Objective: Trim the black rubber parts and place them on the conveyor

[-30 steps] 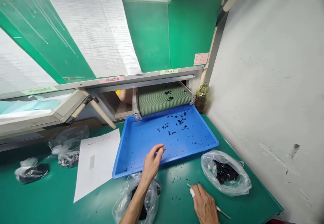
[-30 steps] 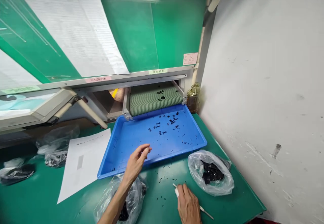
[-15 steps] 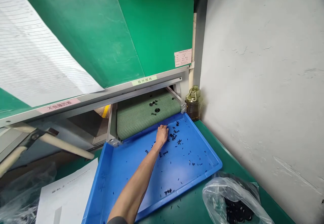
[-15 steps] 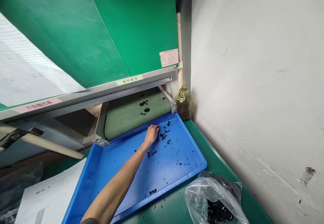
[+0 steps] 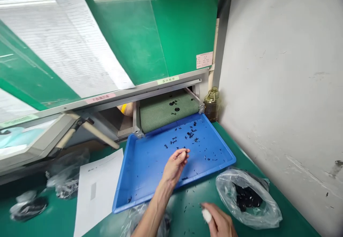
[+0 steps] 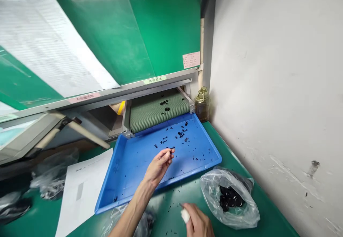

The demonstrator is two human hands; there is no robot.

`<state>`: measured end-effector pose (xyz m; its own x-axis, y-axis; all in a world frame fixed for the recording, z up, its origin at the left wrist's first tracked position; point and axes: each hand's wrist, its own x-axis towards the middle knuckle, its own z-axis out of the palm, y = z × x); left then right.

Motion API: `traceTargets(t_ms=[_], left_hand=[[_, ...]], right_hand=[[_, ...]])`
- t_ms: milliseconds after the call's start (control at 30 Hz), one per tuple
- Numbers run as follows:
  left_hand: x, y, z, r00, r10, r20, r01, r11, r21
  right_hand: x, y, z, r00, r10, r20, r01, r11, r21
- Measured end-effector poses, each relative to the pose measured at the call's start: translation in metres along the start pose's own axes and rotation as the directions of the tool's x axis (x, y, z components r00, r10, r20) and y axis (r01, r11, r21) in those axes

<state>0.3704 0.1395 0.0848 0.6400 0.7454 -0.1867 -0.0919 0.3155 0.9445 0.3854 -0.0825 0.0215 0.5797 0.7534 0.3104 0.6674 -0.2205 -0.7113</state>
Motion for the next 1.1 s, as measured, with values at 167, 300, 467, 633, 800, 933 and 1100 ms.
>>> traceTargets(t_ms=[167,300,467,633,800,933,1100], left_hand=[[-0.081,0.014,-0.001,0.995,-0.099,-0.026,0.085,0.94,-0.331],[-0.119,0.02,0.002,0.995,-0.101,0.0,0.089,0.882,-0.462],[-0.145,0.016,0.005,1.0,0.011,-0.013,-0.016,0.911,-0.411],[-0.157,0.01,0.004,0.995,0.084,-0.063,-0.095,0.971,-0.218],[-0.165,0.014,-0.002,0.99,0.136,-0.038,-0.138,0.989,-0.053],[-0.165,0.016,-0.009,0.983,0.183,0.012,-0.183,0.982,0.054],[-0.162,0.015,-0.013,0.958,0.286,0.003,-0.284,0.95,0.13]], right_hand=[[0.041,-0.047,-0.035,0.993,-0.096,-0.074,0.101,0.993,0.069],[0.047,-0.074,-0.042,0.99,-0.138,-0.042,0.14,0.989,0.044],[0.04,-0.09,-0.046,0.983,-0.184,-0.007,0.184,0.983,-0.015],[0.033,-0.094,-0.052,0.969,-0.246,0.023,0.247,0.964,-0.096],[0.028,-0.093,-0.053,0.936,-0.353,0.006,0.343,0.907,-0.246],[0.029,-0.093,-0.052,0.912,-0.409,0.015,0.396,0.872,-0.289],[0.03,-0.098,-0.047,0.947,-0.316,0.051,0.32,0.934,-0.158]])
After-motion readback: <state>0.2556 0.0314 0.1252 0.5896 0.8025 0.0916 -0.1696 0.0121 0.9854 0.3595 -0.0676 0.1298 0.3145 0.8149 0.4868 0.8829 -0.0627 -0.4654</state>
